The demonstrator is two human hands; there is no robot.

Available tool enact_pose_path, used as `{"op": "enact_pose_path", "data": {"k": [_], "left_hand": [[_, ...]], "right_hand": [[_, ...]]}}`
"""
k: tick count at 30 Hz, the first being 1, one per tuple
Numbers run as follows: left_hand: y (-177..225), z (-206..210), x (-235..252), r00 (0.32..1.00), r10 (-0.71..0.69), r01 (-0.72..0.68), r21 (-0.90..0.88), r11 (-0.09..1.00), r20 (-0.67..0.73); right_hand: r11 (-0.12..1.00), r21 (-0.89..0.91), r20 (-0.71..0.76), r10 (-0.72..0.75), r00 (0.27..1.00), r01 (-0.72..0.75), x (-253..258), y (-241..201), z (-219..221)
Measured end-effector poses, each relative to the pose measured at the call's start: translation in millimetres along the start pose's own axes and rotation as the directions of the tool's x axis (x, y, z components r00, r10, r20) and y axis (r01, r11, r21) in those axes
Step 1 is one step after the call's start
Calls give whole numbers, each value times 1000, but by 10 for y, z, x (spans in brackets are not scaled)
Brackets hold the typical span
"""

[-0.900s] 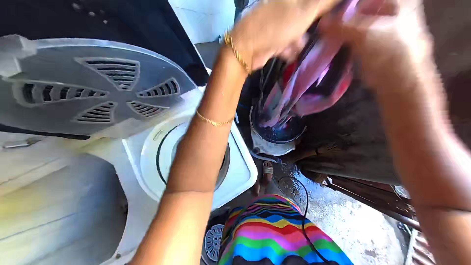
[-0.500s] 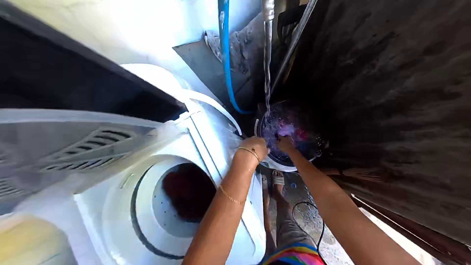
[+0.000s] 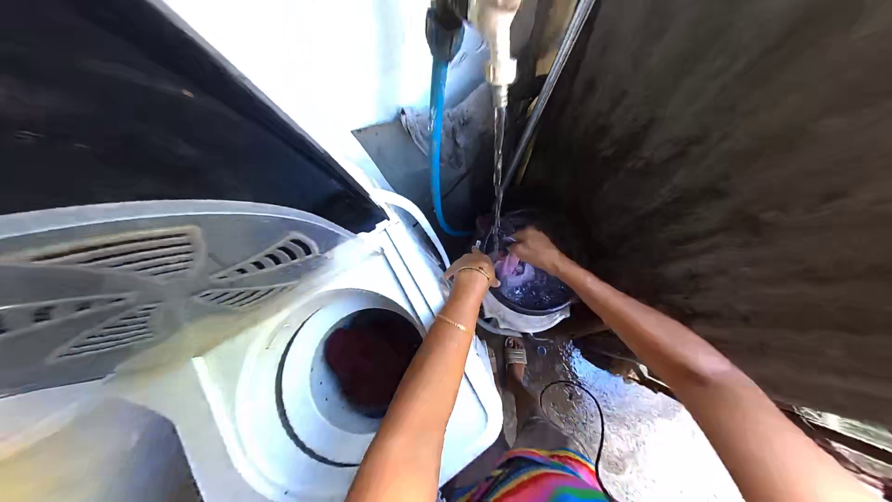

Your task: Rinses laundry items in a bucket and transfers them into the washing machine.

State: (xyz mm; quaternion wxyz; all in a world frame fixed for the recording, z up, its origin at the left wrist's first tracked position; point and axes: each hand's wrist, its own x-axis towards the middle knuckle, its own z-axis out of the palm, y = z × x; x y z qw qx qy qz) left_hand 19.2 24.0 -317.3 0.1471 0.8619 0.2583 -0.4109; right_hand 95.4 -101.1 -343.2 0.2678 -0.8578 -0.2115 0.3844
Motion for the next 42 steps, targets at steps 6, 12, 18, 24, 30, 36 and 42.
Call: {"op": "enact_pose_path", "data": {"k": [6, 12, 18, 24, 30, 36, 42], "left_hand": [[91, 247, 269, 870, 308, -485, -560, 672, -384], [179, -269, -125, 952, 172, -298, -903, 310, -254], [273, -872, -1011, 847, 211, -514, -852, 96, -488], [254, -641, -1438, 610, 508, -739, -668, 89, -608], [-574, -492, -1309, 670, 317, -622, -740, -254, -672], [-321, -446, -835, 833, 57, -340, -589, -733, -551], [-148, -555, -786, 871, 29, -337, -640, -690, -490]], "right_hand": [[830, 77, -385, -486, 785, 552, -1685, -1459, -1457], [605, 259, -747, -369, 553, 753, -2284, -1570, -1971], [661, 735, -262, 67, 963, 154, -1151, -543, -1087], [-75, 986, -168, -347, 923, 152, -463, -471, -475], [1, 1000, 9, -280, 960, -9, -551, -687, -507], [291, 900, -285, -172, 943, 325, -940, -1346, -422], [586, 643, -487, -183, 854, 492, -1123, -1236, -434]]}}
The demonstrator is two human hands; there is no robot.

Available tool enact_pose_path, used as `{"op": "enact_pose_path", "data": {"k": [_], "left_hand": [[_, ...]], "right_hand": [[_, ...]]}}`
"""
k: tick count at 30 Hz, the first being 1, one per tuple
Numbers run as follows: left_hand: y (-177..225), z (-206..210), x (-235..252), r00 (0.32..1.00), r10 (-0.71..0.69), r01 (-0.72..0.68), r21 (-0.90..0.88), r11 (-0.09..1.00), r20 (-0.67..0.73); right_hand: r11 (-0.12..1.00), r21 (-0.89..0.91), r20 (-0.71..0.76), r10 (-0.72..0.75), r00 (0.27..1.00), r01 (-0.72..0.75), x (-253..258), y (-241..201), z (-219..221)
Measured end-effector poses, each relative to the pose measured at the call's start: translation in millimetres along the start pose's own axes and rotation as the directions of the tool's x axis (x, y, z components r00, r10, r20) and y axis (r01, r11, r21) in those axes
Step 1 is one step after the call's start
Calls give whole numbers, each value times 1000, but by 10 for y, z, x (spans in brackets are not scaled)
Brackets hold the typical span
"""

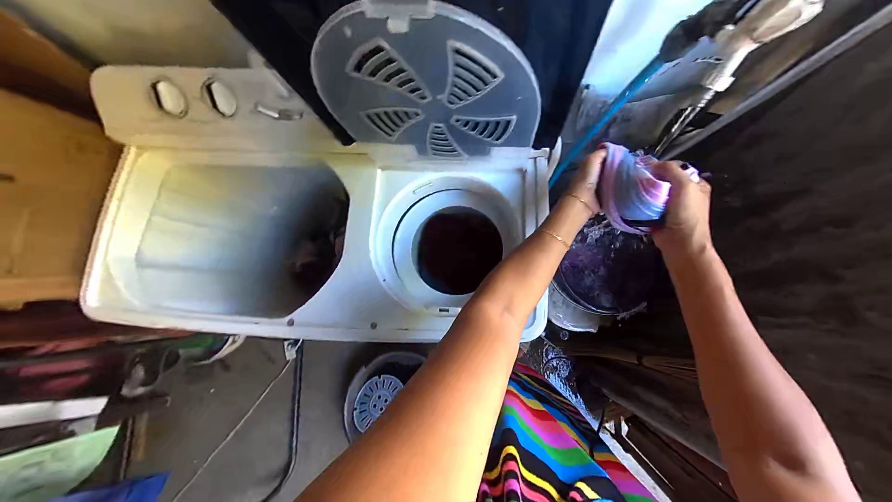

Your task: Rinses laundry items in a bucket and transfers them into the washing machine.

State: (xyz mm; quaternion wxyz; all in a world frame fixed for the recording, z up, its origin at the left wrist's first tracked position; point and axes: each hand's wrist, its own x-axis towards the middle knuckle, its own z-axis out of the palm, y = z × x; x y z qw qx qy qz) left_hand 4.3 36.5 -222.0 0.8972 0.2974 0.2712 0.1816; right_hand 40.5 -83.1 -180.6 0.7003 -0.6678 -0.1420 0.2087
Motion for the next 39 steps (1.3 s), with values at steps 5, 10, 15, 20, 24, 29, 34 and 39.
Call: {"op": "enact_pose_path", "data": {"k": [5, 10, 15, 20, 24, 29, 34, 39], "left_hand": [[42, 81, 3, 979, -174, 97, 507, 857, 106], [243, 265, -265, 935, -332, 146, 722, 676, 122], [444, 28, -540, 948, -139, -156, 799, 580, 286], [1304, -542, -1021, 745, 251, -654, 750, 98, 617], [2192, -313, -2393, 913, 245, -200, 883, -424, 325], [2217, -713, -2632, 802, 412, -202, 844, -497, 434], [2312, -1057, -2685, 746, 522, -204, 888, -412, 413], [2653, -1075, -2968, 628, 616, -384, 878, -287, 476]], "right_hand": [[953, -168, 167, -226, 960, 253, 4, 4, -235], [779, -400, 372, -343, 863, 482, -112, -163, -312], [847, -344, 389, -263, 883, 404, -478, -325, -252], [955, 236, 514, 36, 857, -181, -951, -524, 275], [881, 34, 690, 320, 649, -471, -1040, -324, 781], [949, -311, 591, 151, 792, 51, -971, 111, 1131], [905, -88, 755, -211, 620, 415, -1153, -92, 1703], [849, 60, 759, -381, 528, 526, -1180, -598, 1803]]}}
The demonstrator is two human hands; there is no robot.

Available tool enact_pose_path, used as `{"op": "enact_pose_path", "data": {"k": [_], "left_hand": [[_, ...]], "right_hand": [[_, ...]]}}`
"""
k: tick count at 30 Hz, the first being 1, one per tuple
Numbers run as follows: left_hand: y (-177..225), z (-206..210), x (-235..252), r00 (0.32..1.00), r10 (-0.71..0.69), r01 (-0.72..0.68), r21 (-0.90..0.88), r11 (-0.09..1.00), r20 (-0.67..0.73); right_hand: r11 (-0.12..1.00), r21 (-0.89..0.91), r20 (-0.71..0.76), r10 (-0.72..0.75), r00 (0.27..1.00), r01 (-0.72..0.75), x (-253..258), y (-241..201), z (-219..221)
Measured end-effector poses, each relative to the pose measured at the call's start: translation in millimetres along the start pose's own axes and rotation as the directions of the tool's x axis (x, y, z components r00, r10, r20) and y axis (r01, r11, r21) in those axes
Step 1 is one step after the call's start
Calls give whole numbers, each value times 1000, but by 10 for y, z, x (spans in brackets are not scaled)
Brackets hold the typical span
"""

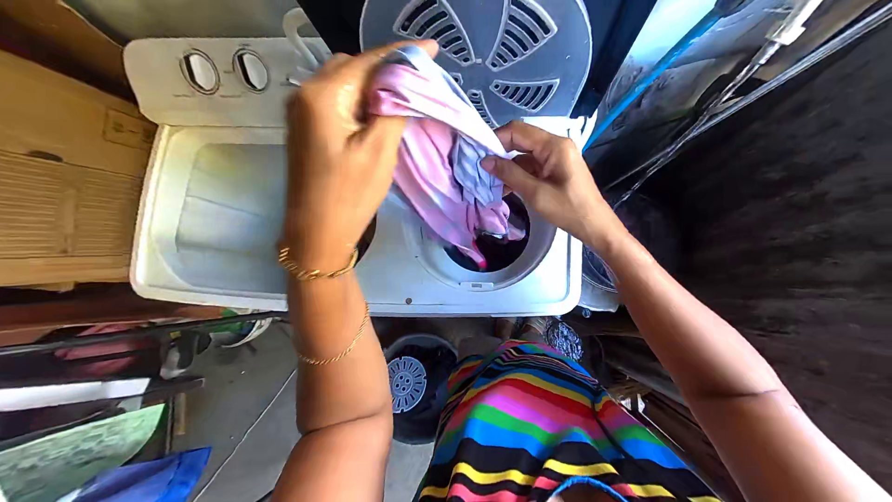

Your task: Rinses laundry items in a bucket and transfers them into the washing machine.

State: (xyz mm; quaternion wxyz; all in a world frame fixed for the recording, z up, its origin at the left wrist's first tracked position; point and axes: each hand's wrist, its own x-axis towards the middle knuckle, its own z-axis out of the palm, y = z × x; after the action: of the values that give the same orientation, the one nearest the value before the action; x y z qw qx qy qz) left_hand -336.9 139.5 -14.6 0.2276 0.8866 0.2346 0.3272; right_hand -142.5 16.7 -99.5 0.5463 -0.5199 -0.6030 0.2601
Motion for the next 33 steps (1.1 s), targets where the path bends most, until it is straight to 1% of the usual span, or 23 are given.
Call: {"op": "enact_pose_path", "data": {"k": [2, 4, 8, 11, 12, 13, 14, 15, 16, 17, 18, 19, 20, 21, 22, 23, 24, 26, 27, 28, 31, 32, 33], "left_hand": [[32, -135, 23, 999, 39, -40, -72, 997, -17], [-82, -122, 68, 999, 54, -54, -61, 997, 0], [-543, 230, 96, 993, -34, 27, 62, 998, 112], [-828, 658, -23, 959, -156, 125, 142, 982, 237], [-889, 798, -110, 923, -230, 181, 180, 967, 308], [-927, 951, -188, 863, -320, 246, 229, 942, 390], [-943, 1121, -270, 784, -410, 315, 271, 910, 466], [-997, 1320, -372, 709, -460, 360, 287, 888, 534], [-1078, 1537, -492, 640, -477, 391, 280, 877, 603], [-1163, 1762, -623, 578, -473, 408, 267, 873, 665], [-1229, 1974, -749, 532, -467, 407, 270, 872, 707], [-1278, 2172, -856, 507, -470, 390, 295, 873, 722], [-1308, 2353, -927, 494, -486, 360, 339, 869, 721], [-1337, 2519, -974, 500, -500, 316, 389, 866, 707], [-1365, 2670, -992, 516, -510, 275, 430, 860, 689], [-1380, 2804, -974, 510, -532, 247, 477, 843, 676], [-1387, 2928, -940, 471, -575, 233, 534, 813, 669], [-1372, 3163, -860, 371, -681, 184, 668, 721, 631], [-1374, 3276, -849, 347, -716, 160, 714, 681, 605], [-1385, 3385, -864, 345, -732, 145, 737, 660, 587], [-1394, 3618, -944, 400, -747, 131, 773, 620, 531], [-1397, 3673, -965, 440, -744, 147, 776, 613, 503], [-1386, 3714, -973, 474, -741, 158, 781, 604, 476]], "right_hand": [[998, 60, -26, -30, 999, 31, -22, -138, -12], [997, 70, -49, -27, 998, 30, -41, -91, 24], [999, 7, -123, 39, 992, -39, -41, 427, 76], [974, -137, -179, 154, 972, -180, -175, 844, 31], [948, -195, -183, 217, 959, -252, -248, 930, -1], [923, -232, -190, 267, 945, -307, -338, 995, -49], [911, -242, -230, 281, 932, -334, -448, 1049, -118], [907, -233, -304, 276, 912, -352, -586, 1106, -215], [899, -209, -392, 284, 875, -386, -750, 1194, -347], [880, -173, -478, 317, 819, -442, -940, 1328, -506], [842, -128, -547, 381, 745, -524, -1159, 1526, -673], [775, -82, -590, 469, 657, -627, -1395, 1788, -833], [672, -40, -594, 579, 558, -740, -1626, 2099, -984], [547, 2, -561, 693, 452, -837, -1836, 2428, -1109], [431, 24, -521, 775, 357, -902, -2017, 2759, -1203], [349, 21, -490, 820, 294, -937, -2157, 3071, -1276], [295, -29, -487, 830, 272, -955, -2278, 3431, -1340], [235, -168, -502, 816, 288, -957, -2344, 3977, -1430], [220, -221, -500, 811, 304, -950, -2333, 4188, -1444], [212, -262, -486, 814, 319, -941, -2323, 4369, -1439], [185, -342, -425, 844, 327, -921, -2371, 4671, -1294], [175, -347, -418, 851, 319, -921, -2409, 4714, -1227], [152, -351, -397, 870, 293, -924, -2442, 4723, -1166]]}}
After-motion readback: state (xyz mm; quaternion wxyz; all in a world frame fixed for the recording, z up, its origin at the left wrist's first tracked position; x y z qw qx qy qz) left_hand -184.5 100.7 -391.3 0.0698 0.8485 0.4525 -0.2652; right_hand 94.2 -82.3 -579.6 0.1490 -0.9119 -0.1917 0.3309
